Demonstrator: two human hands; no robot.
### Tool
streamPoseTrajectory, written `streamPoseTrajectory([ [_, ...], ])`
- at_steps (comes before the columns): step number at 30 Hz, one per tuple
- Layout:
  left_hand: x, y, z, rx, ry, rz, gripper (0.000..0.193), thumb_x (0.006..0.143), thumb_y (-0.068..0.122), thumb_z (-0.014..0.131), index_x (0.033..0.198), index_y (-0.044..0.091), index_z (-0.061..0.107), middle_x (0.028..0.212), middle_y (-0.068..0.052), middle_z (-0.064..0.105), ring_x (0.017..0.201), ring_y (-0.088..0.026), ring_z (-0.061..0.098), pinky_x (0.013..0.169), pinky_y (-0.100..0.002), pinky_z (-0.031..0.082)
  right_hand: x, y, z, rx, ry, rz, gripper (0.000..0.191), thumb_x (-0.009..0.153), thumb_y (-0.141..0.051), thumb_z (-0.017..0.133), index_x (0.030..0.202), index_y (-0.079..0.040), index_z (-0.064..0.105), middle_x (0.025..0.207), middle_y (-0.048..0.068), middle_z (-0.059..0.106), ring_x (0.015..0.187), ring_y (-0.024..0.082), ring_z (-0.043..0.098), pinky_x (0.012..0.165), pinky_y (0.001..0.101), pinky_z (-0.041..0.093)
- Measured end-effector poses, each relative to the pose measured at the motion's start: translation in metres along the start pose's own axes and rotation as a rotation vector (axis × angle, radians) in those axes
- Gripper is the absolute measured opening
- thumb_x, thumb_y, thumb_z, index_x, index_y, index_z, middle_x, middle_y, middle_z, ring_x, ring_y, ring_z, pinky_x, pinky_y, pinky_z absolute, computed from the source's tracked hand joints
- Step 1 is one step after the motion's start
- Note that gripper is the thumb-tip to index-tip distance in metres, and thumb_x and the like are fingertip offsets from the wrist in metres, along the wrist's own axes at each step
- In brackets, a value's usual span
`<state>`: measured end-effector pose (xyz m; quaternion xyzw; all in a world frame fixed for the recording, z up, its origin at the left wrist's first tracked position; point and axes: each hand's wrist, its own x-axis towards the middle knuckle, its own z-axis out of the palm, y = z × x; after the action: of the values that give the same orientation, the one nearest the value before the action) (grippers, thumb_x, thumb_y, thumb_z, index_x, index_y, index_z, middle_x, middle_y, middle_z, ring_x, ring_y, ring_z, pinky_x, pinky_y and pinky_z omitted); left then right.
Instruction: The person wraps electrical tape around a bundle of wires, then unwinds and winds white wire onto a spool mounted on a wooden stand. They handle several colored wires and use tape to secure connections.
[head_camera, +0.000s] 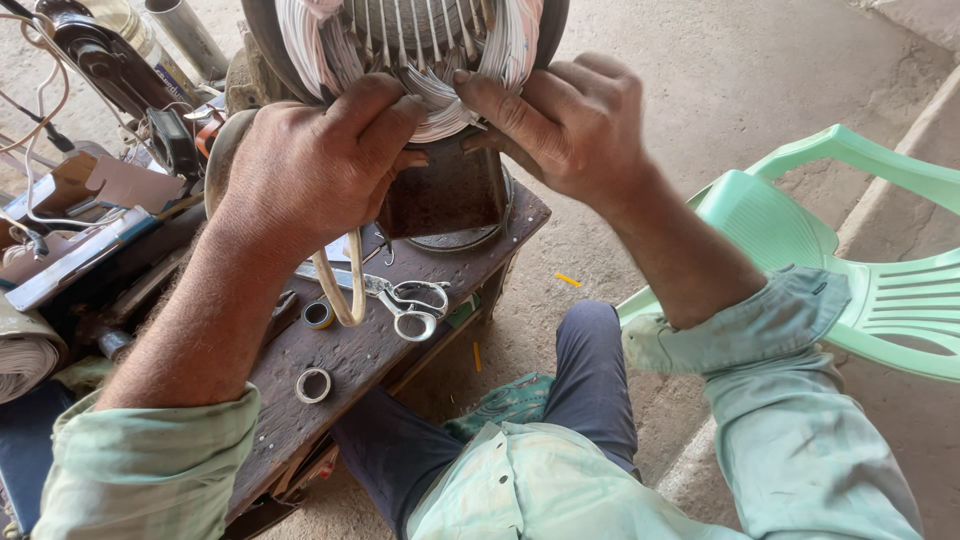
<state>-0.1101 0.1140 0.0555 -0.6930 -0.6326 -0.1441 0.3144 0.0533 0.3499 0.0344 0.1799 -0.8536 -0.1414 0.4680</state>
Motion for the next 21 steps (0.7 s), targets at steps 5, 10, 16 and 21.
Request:
streamPoseTrajectory([
  [5, -0.001, -0.002, 0.002, -0.006, 0.000, -0.003, 0.040, 0.094, 0.024, 0.079, 0.129, 0.009, 0.069, 0.115, -0.005, 0.066, 0.073, -0.022, 0.073, 0.059, -0.035, 0.058, 0.003, 0.009, 0.002, -0.072, 0.024, -0.095, 0.053, 0.101, -0.051, 0.078, 0.137, -0.013, 0.070, 0.078, -0.005, 0.061, 0.062, 0.008, 0.058, 0.054, 0.0311, 0.039],
  [10, 0.001, 0.000, 0.004, 0.000, 0.023, -0.017, 0.038, 0.091, 0.015, 0.077, 0.128, 0.009, 0.070, 0.116, -0.004, 0.067, 0.073, -0.022, 0.073, 0.058, -0.036, 0.058, 0.002, 0.005, 0.002, -0.003, 0.020, -0.002, 0.048, 0.103, -0.044, 0.080, 0.138, -0.015, 0.068, 0.080, -0.006, 0.065, 0.063, 0.009, 0.060, 0.055, 0.0318, 0.040],
  [16, 0.001, 0.006, -0.011, -0.118, 0.007, -0.028, 0.053, 0.090, 0.013, 0.075, 0.142, 0.013, 0.061, 0.132, -0.007, 0.064, 0.079, -0.029, 0.073, 0.063, -0.041, 0.058, 0.004, 0.002, 0.000, 0.053, 0.102, -0.037, 0.053, 0.104, -0.047, 0.074, 0.143, -0.014, 0.059, 0.084, -0.002, 0.068, 0.073, 0.014, 0.065, 0.062, 0.0319, 0.047],
  [21, -0.014, 0.012, -0.037, 0.076, 0.041, -0.020, 0.070, 0.082, 0.002, 0.072, 0.148, 0.017, 0.055, 0.144, -0.011, 0.060, 0.082, -0.023, 0.071, 0.069, -0.038, 0.059, 0.001, 0.002, 0.000, -0.013, 0.034, -0.003, 0.054, 0.100, -0.047, 0.076, 0.144, -0.017, 0.065, 0.075, -0.004, 0.061, 0.062, 0.014, 0.060, 0.058, 0.0331, 0.045],
])
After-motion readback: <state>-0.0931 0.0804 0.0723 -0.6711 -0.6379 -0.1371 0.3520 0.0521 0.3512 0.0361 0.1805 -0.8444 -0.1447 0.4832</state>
